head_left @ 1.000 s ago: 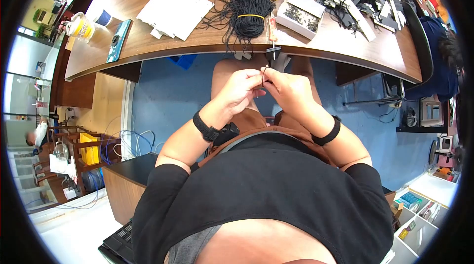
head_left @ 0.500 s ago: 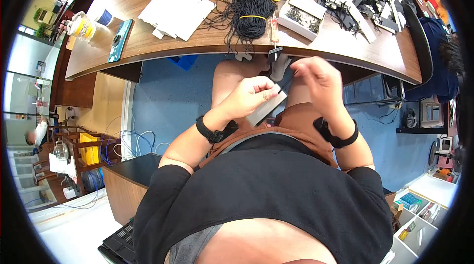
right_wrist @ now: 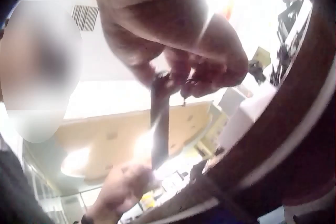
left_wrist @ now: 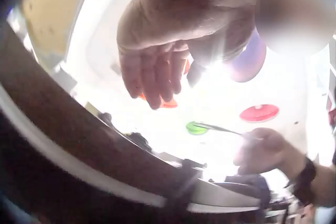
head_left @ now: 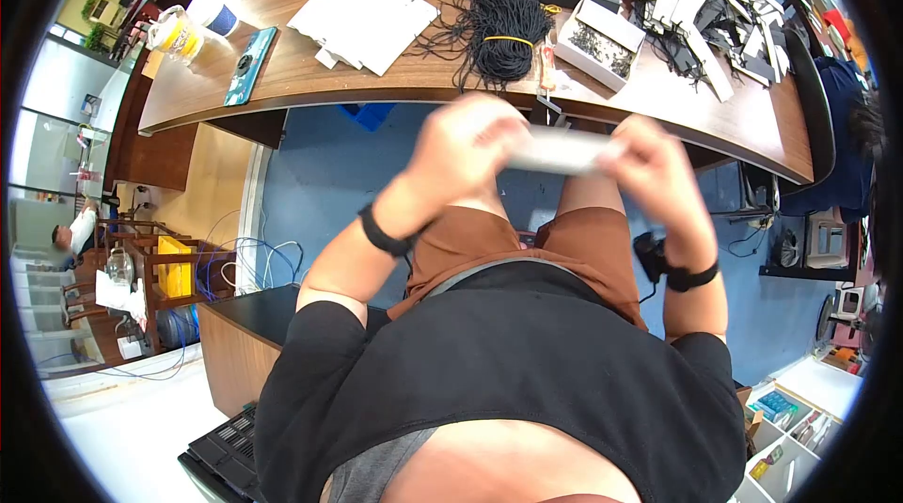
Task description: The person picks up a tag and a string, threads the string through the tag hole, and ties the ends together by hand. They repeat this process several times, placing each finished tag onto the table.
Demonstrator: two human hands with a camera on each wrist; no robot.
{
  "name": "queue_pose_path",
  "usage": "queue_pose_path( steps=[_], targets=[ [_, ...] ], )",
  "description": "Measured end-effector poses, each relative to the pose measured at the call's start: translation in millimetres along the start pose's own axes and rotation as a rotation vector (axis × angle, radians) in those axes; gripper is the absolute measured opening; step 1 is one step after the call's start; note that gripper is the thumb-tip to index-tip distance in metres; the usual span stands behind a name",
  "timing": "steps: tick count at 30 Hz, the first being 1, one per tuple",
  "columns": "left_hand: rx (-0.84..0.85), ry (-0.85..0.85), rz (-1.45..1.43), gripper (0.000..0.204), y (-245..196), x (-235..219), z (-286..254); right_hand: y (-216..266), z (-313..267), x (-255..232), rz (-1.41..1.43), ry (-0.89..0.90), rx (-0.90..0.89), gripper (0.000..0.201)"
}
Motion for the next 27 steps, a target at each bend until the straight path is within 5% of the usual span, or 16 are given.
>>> queue_pose_path(
  steps=[2,4,6,8,10,12,13,15,18,23,25,27],
  targets=[
    [-0.121,-0.156,0.325,0.022,28,-44,9,-58,19,-51,0.637,-0.290,0.197,0.028],
    [-0.088,-0.087,1.086,0.023,49,-69,15,-55,32,-99,0.687,-0.702,0.112,0.046],
    [-0.148,0.106,1.204,0.024,82,-78,7,-66,46,-116,0.631,-0.892,-0.003,0.059],
    [-0.186,0.099,1.179,0.023,101,-84,4,-55,38,-109,0.424,-0.988,-0.064,0.052],
    [-0.257,0.077,1.105,0.022,98,-88,3,-25,25,-75,0.303,-0.954,-0.149,0.040],
    [-0.106,-0.038,1.139,0.022,81,-90,6,-26,18,-40,0.190,-0.801,-0.228,0.031],
    [-0.018,-0.103,1.139,0.023,59,-89,12,-28,15,-21,0.276,-0.471,-0.105,0.029],
    [0.169,-0.202,1.098,0.025,28,-73,10,-20,8,16,0.428,-0.136,0.002,0.028],
    [0.317,-0.091,0.682,0.029,-2,-19,-6,20,8,54,0.605,-0.146,-0.079,0.030],
    [-0.062,0.104,0.109,0.030,18,41,-41,-14,17,92,0.626,0.104,0.135,0.022],
    [-0.271,0.036,-0.180,0.025,26,48,-41,-19,16,96,0.444,0.182,0.262,0.020],
    [-0.334,0.048,-0.314,0.018,34,57,-42,-23,17,96,0.346,0.104,0.177,0.020]
  ],
)
Point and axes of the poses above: each hand's wrist, its own z-axis towards the middle knuckle, its own x-axis out of the palm, y = z × x, the point moved 4 cm from there along z, towards the middle knuckle, and after that the axes turned 9 degrees about x, right-handed, at the moved point
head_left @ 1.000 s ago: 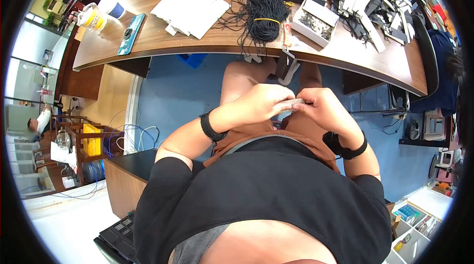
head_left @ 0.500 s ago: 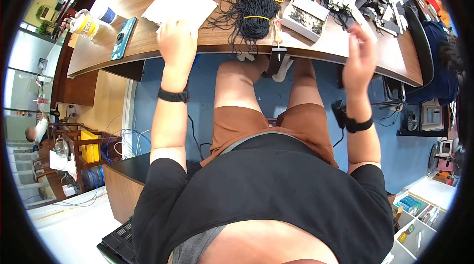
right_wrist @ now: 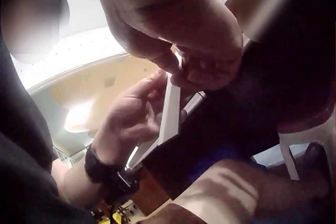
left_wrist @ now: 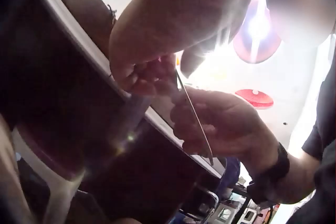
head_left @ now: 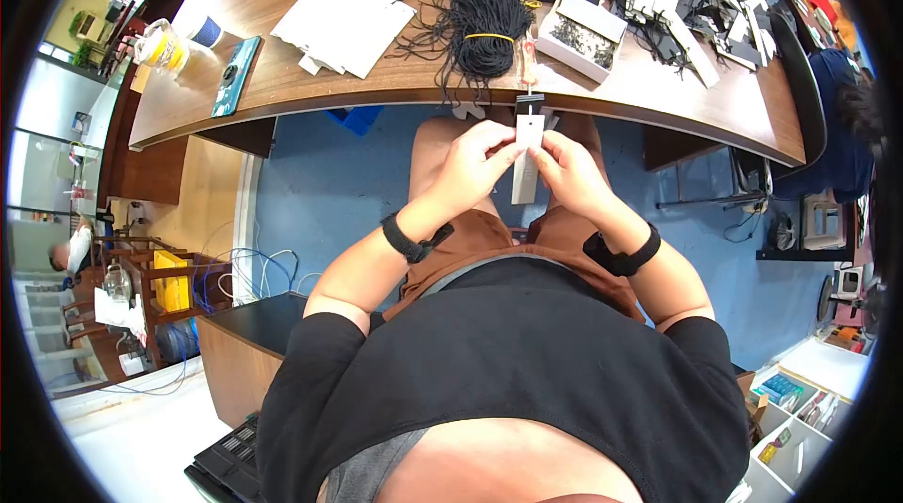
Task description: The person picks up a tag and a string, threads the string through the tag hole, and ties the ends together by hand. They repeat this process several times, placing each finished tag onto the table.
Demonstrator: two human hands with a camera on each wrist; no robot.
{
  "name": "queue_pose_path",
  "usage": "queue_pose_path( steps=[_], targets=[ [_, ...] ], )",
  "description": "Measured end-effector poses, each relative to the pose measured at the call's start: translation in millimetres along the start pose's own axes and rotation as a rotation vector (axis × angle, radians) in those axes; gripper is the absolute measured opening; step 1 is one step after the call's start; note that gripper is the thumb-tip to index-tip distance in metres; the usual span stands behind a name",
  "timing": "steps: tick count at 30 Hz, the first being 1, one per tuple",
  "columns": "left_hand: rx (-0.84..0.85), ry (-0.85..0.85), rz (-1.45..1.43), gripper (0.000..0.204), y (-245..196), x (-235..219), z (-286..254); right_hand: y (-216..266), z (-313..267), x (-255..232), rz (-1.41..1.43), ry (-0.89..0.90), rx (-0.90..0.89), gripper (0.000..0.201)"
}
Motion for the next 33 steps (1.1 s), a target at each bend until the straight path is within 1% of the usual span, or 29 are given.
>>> queue_pose_path(
  steps=[1,3,4,5,7,8,9,11,12,15,17,18,19,20,22,26,27,29,30,31,33],
  targets=[
    [-0.024,-0.011,0.002,0.017,6,2,1,-1,1,0,-0.047,-0.033,-0.048,0.020],
    [-0.076,-0.032,0.007,0.015,12,8,3,-4,2,-2,-0.019,-0.059,-0.049,0.021],
    [-0.015,-0.063,0.086,0.014,7,8,6,-4,4,-5,-0.004,-0.071,-0.042,0.021],
    [-0.020,-0.064,0.102,0.014,9,7,8,-4,6,-7,0.011,-0.085,-0.036,0.021],
    [-0.032,-0.063,0.128,0.015,12,5,13,-3,7,-8,-0.038,-0.094,0.033,0.022],
    [-0.006,-0.062,0.180,0.017,10,3,17,-1,7,-9,-0.064,-0.100,0.066,0.022],
    [-0.064,-0.070,0.204,0.018,8,-2,22,3,8,-10,-0.089,-0.105,0.096,0.023],
    [-0.181,-0.084,0.251,0.019,6,-14,30,24,8,-19,-0.381,-0.272,-0.073,0.023],
    [-0.214,-0.063,0.241,0.022,14,-17,33,37,6,-22,-0.525,-0.354,-0.157,0.024],
    [-0.237,-0.082,0.276,0.027,3,-15,35,79,13,-27,-0.412,-0.509,-0.380,0.015],
    [-0.192,-0.090,0.376,0.030,3,-16,31,91,35,-26,-0.439,-0.591,-0.492,0.011],
    [-0.166,-0.094,0.414,0.031,1,-17,30,94,44,-23,-0.559,-0.627,-0.444,0.010],
    [-0.140,-0.098,0.452,0.031,-2,-19,29,95,52,-21,-0.609,-0.621,-0.430,0.011],
    [-0.213,-0.043,0.468,0.031,-3,-20,25,93,60,-18,-0.659,-0.614,-0.417,0.011],
    [-0.238,-0.060,0.312,0.031,5,-17,17,87,74,-15,-0.712,-0.601,-0.377,0.010],
    [-0.341,-0.035,-0.086,0.032,12,-12,7,84,70,-18,-0.615,-0.623,-0.366,0.007],
    [-0.358,-0.024,-0.173,0.033,14,-11,5,86,63,-18,-0.571,-0.614,-0.399,0.007],
    [-0.467,-0.056,-0.535,0.034,13,-14,4,89,43,-19,-0.486,-0.597,-0.463,0.007],
    [-0.518,-0.074,-0.718,0.035,9,-14,6,93,28,-14,-0.546,-0.580,-0.466,0.007],
    [-0.550,-0.083,-0.820,0.035,2,-14,10,94,13,-8,-0.555,-0.520,-0.552,0.007],
    [-0.616,-0.107,-1.026,0.035,-10,-13,18,90,-15,8,-0.599,-0.409,-0.553,0.007]
  ],
)
Point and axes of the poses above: each hand's wrist, its own z-axis towards the middle knuckle, its own x-axis out of the palm, y = z × x, the point moved 4 cm from there along z, towards the middle knuckle, and after that the axes turned 9 degrees about x, right-handed, at the moved point
